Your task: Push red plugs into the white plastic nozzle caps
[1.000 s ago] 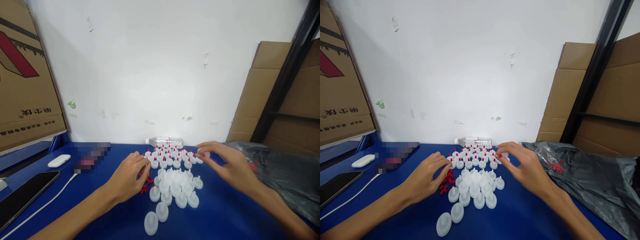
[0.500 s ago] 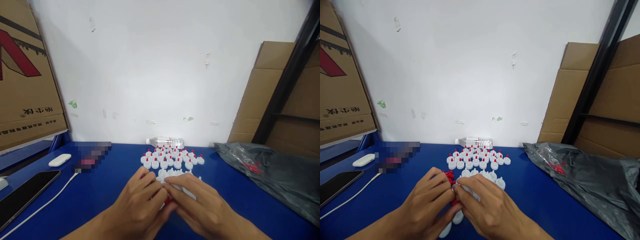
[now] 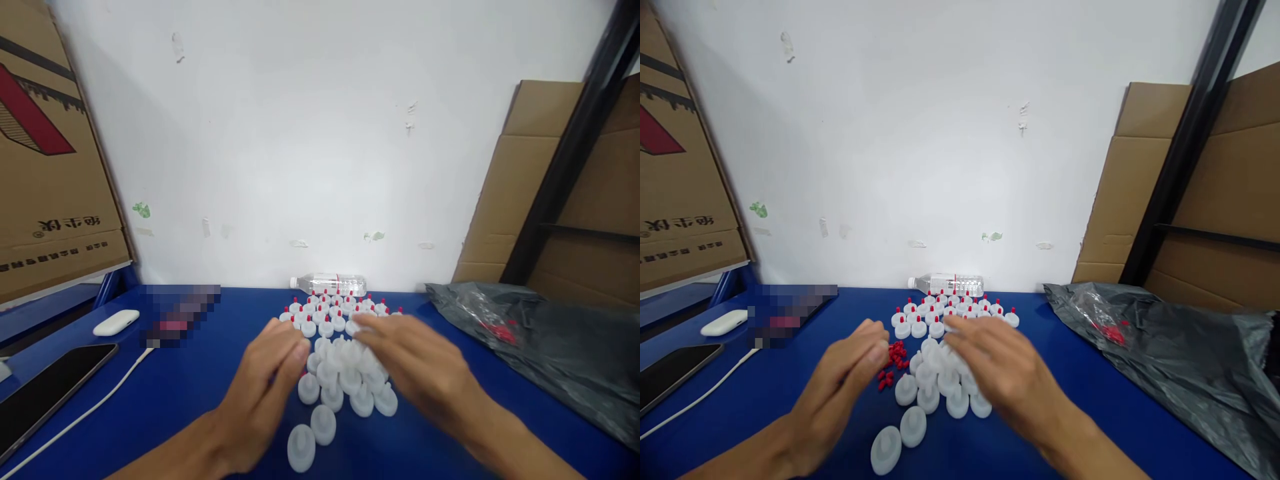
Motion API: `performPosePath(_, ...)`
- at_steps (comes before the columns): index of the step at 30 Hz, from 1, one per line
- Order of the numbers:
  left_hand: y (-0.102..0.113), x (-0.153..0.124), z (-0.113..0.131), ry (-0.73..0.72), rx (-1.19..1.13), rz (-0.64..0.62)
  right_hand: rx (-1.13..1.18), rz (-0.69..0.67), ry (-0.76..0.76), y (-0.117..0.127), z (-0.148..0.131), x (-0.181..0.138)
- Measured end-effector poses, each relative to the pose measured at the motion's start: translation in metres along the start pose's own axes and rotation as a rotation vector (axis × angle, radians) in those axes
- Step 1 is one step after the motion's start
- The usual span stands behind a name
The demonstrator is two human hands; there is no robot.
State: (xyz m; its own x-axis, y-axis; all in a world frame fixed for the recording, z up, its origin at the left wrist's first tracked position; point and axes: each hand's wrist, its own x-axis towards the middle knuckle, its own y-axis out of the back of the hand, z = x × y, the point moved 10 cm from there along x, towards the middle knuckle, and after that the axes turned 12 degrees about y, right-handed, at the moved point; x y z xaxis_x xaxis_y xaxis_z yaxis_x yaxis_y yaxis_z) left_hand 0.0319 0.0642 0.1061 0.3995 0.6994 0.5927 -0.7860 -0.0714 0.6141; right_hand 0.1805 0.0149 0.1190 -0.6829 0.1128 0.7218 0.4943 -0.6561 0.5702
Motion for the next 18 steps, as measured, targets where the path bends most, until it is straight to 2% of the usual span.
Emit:
performPosePath(1, 0.008, 0.004, -0.011, 0.063, 0.008, 0.052, -0.028, 0.024, -0.071, 0.006, 0.014, -0.005)
performPosePath(3, 0.018, 0.011, -0.022, 0.067, 0.083, 0.106, -0.021, 0.029, -0.281, 0.013, 0.047, -0.018)
performPosePath(5, 0.014, 0.018, -0.031, 0.032, 0.244, 0.06, 0.043, -0.068, -0.48, 0.008, 0.073, -0.031)
performPosePath(7, 0.004, 0.022, -0.044, 0.031, 0.337, -0.025, 0.156, -0.187, -0.584, -0.001, 0.087, -0.04)
performPosePath(11, -0.014, 0.022, -0.063, 0.079, 0.412, -0.151, 0.327, -0.342, -0.58, -0.009, 0.093, -0.047)
performPosePath(14, -0.02, 0.02, -0.067, 0.092, 0.429, -0.181, 0.422, -0.512, -0.625, -0.02, 0.095, -0.061)
performPosePath(18, -0.022, 0.019, -0.067, 0.095, 0.434, -0.189, 0.669, -0.732, -0.656, -0.041, 0.078, -0.079)
